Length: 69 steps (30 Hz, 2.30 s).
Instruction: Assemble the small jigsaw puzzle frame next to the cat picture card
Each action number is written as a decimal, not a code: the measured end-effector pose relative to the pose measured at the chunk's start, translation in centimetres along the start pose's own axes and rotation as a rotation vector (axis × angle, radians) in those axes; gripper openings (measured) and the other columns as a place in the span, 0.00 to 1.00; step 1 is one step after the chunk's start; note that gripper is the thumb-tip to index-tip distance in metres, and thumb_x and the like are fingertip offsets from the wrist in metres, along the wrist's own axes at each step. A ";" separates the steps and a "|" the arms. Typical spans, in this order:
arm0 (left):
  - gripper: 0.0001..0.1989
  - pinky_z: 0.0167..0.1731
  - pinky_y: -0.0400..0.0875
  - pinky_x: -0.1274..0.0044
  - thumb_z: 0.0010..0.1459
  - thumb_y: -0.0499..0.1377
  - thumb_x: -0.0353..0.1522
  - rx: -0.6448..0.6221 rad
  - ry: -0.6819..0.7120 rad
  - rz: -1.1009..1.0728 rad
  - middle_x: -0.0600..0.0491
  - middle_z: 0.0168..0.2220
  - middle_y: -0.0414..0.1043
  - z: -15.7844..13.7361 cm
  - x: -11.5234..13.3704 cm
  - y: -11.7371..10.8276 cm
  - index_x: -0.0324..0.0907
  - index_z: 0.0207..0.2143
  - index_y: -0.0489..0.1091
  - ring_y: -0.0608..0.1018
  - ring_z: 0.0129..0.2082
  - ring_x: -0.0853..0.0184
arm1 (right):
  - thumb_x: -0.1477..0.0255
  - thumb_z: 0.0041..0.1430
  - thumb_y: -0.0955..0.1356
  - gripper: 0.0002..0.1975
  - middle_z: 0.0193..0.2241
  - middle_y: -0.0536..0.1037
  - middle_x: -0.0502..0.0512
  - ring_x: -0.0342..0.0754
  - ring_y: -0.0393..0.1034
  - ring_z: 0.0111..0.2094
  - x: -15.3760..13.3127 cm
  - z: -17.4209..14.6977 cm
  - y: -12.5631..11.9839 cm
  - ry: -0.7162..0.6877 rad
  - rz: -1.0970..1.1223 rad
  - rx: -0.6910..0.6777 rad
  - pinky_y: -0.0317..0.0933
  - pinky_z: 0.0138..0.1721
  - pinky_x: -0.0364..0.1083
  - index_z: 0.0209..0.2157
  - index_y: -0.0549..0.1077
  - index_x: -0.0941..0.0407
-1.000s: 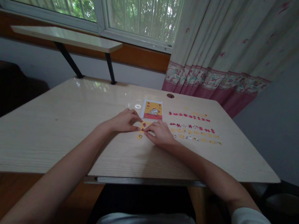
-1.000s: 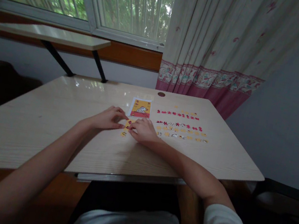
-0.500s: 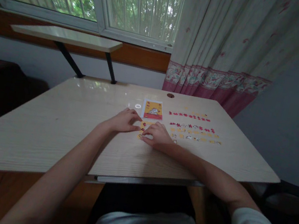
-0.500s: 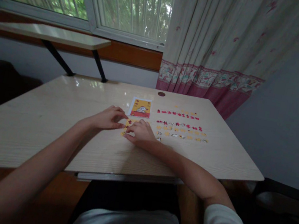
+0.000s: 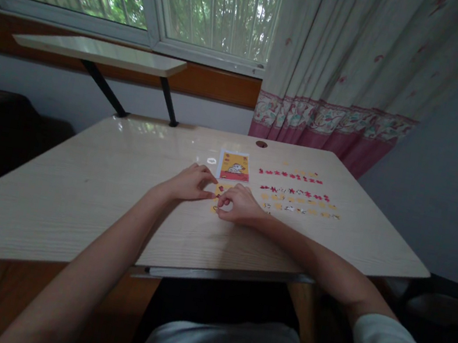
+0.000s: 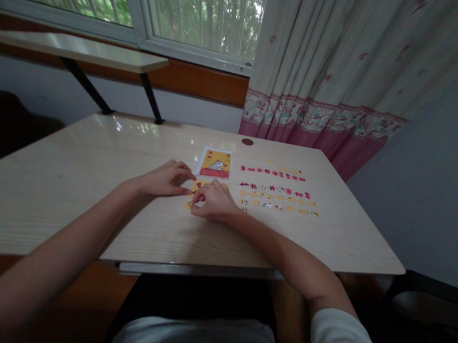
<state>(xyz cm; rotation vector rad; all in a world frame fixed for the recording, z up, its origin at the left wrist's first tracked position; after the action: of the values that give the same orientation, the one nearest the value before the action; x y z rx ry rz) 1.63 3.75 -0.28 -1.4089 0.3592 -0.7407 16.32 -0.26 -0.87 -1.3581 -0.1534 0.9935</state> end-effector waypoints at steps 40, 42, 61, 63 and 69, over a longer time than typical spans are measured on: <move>0.35 0.46 0.60 0.65 0.50 0.54 0.54 -0.008 0.008 0.019 0.41 0.46 0.66 0.1 1.2 0.7 0.38 0.52 0.66 0.68 0.45 0.54 | 0.66 0.54 0.68 0.10 0.35 0.76 0.55 0.50 0.65 0.41 6.4 -1.4 -4.7 0.018 -0.171 -0.037 0.53 0.44 0.48 0.36 0.76 0.55; 0.35 0.46 0.60 0.65 0.51 0.54 0.54 -0.021 -0.002 0.027 0.41 0.47 0.66 0.1 1.1 0.8 0.38 0.52 0.66 0.67 0.46 0.54 | 0.65 0.54 0.68 0.10 0.35 0.76 0.55 0.51 0.65 0.41 6.4 -1.4 -4.5 0.012 -0.177 -0.049 0.53 0.44 0.48 0.37 0.76 0.54; 0.21 0.48 0.58 0.66 0.53 0.57 0.47 0.025 -0.015 -0.055 0.48 0.44 0.66 -0.3 0.6 -0.4 0.47 0.45 0.73 0.66 0.45 0.58 | 0.67 0.55 0.67 0.10 0.34 0.78 0.53 0.48 0.69 0.38 8.0 -1.7 -6.5 0.061 -0.204 -0.036 0.55 0.44 0.48 0.37 0.77 0.54; 0.20 0.47 0.58 0.66 0.53 0.57 0.46 0.009 -0.011 -0.047 0.48 0.44 0.67 -0.2 0.7 -0.4 0.48 0.45 0.73 0.66 0.44 0.58 | 0.67 0.55 0.67 0.11 0.34 0.78 0.54 0.48 0.69 0.38 8.0 -1.7 -6.3 0.051 -0.212 -0.046 0.56 0.43 0.47 0.38 0.77 0.54; 0.22 0.46 0.57 0.66 0.52 0.57 0.48 -0.005 0.009 -0.032 0.47 0.43 0.68 0.0 1.1 -0.3 0.46 0.45 0.73 0.67 0.43 0.58 | 0.65 0.55 0.67 0.13 0.36 0.78 0.56 0.49 0.68 0.39 7.8 -1.6 -5.7 0.027 -0.186 -0.056 0.56 0.43 0.47 0.40 0.77 0.55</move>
<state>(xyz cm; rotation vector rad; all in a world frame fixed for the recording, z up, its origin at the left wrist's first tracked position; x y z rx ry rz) 2.32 3.02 0.20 -1.4190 0.3463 -0.7724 24.91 4.34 0.18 -1.3808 -0.2841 0.8203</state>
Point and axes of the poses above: each hand's wrist, its own z-axis towards the middle knuckle, its own y-axis out of the palm, x = y × z, the point moved 5 cm from there along z, towards the middle knuckle
